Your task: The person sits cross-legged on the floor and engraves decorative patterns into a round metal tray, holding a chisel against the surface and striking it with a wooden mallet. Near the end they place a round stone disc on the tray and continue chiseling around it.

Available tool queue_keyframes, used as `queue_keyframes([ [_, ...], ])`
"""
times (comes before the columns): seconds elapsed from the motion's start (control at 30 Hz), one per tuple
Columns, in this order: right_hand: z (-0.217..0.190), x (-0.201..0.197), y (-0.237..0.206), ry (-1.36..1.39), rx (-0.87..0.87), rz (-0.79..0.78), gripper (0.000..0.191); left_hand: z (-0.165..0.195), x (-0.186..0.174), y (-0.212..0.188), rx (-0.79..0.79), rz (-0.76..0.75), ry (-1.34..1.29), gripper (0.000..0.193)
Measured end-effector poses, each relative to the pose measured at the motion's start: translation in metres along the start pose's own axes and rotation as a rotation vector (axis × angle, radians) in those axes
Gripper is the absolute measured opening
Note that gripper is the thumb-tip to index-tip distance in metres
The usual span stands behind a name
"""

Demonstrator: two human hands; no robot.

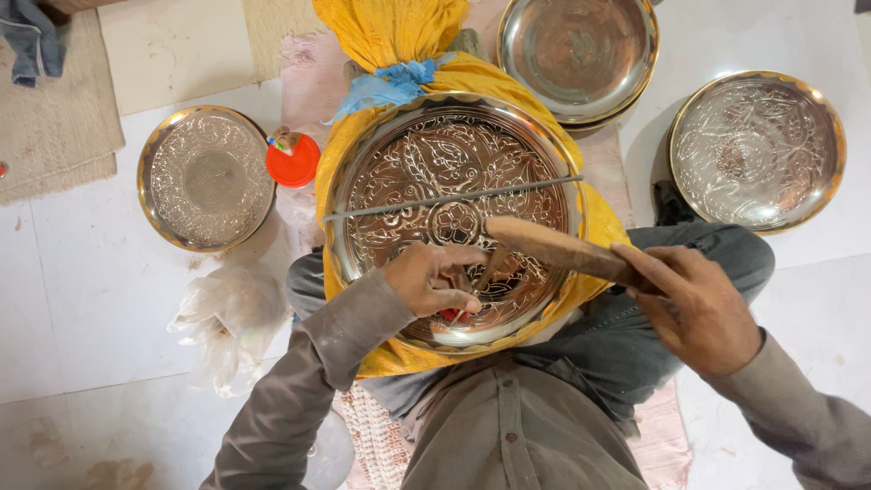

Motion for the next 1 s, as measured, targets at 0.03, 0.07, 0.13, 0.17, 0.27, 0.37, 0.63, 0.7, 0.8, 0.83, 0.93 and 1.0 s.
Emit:
queue_keyframes([
  [0.03,0.007,0.000,-0.001,0.080,0.104,-0.018,0.060,0.004,0.000,-0.002,0.020,-0.013,-0.033,0.060],
  [0.07,0.013,0.001,-0.002,0.162,0.207,-0.038,0.059,0.008,-0.002,-0.004,0.037,-0.025,-0.066,0.058],
  [0.13,0.019,0.002,-0.005,0.275,0.316,-0.054,0.059,0.011,-0.007,-0.007,0.017,0.028,-0.187,0.056],
  [0.17,0.018,0.001,-0.005,0.303,0.311,-0.045,0.058,0.012,-0.010,-0.009,0.009,0.061,-0.246,0.054],
  [0.27,0.017,0.007,-0.003,0.287,0.333,-0.107,0.061,0.009,-0.020,-0.017,-0.031,0.123,-0.026,0.050],
  [0.37,0.013,0.011,0.006,0.307,0.280,-0.138,0.061,-0.004,-0.018,-0.020,-0.181,0.182,-0.164,0.053],
  [0.63,0.016,0.012,0.025,0.321,0.201,-0.227,0.070,-0.017,-0.019,-0.023,-0.218,0.320,-0.054,0.063],
  [0.7,0.014,0.008,0.032,0.496,0.173,-0.132,0.067,-0.016,-0.018,-0.024,-0.198,0.330,-0.064,0.061],
  [0.8,0.016,0.015,0.037,0.717,0.261,-0.182,0.066,-0.016,-0.017,-0.025,-0.184,0.323,-0.086,0.059],
  [0.83,0.017,0.018,0.036,0.480,0.238,-0.260,0.067,-0.017,-0.017,-0.025,-0.194,0.321,-0.075,0.059],
  [0.93,0.017,0.020,0.038,0.216,0.162,-0.343,0.068,-0.019,-0.016,-0.024,-0.200,0.316,-0.103,0.061],
  [1.0,0.007,0.012,0.045,0.631,0.117,-0.195,0.062,-0.019,-0.015,-0.021,-0.188,0.302,-0.117,0.063],
])
Point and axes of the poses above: each hand's wrist, its own y-axis towards the middle knuckle, its own x-axis out of the palm, z = x × y, the point moved 7 cm from there along y, towards the middle knuckle, and after that the axes turned 6 degrees about z, right-handed, at the moved point
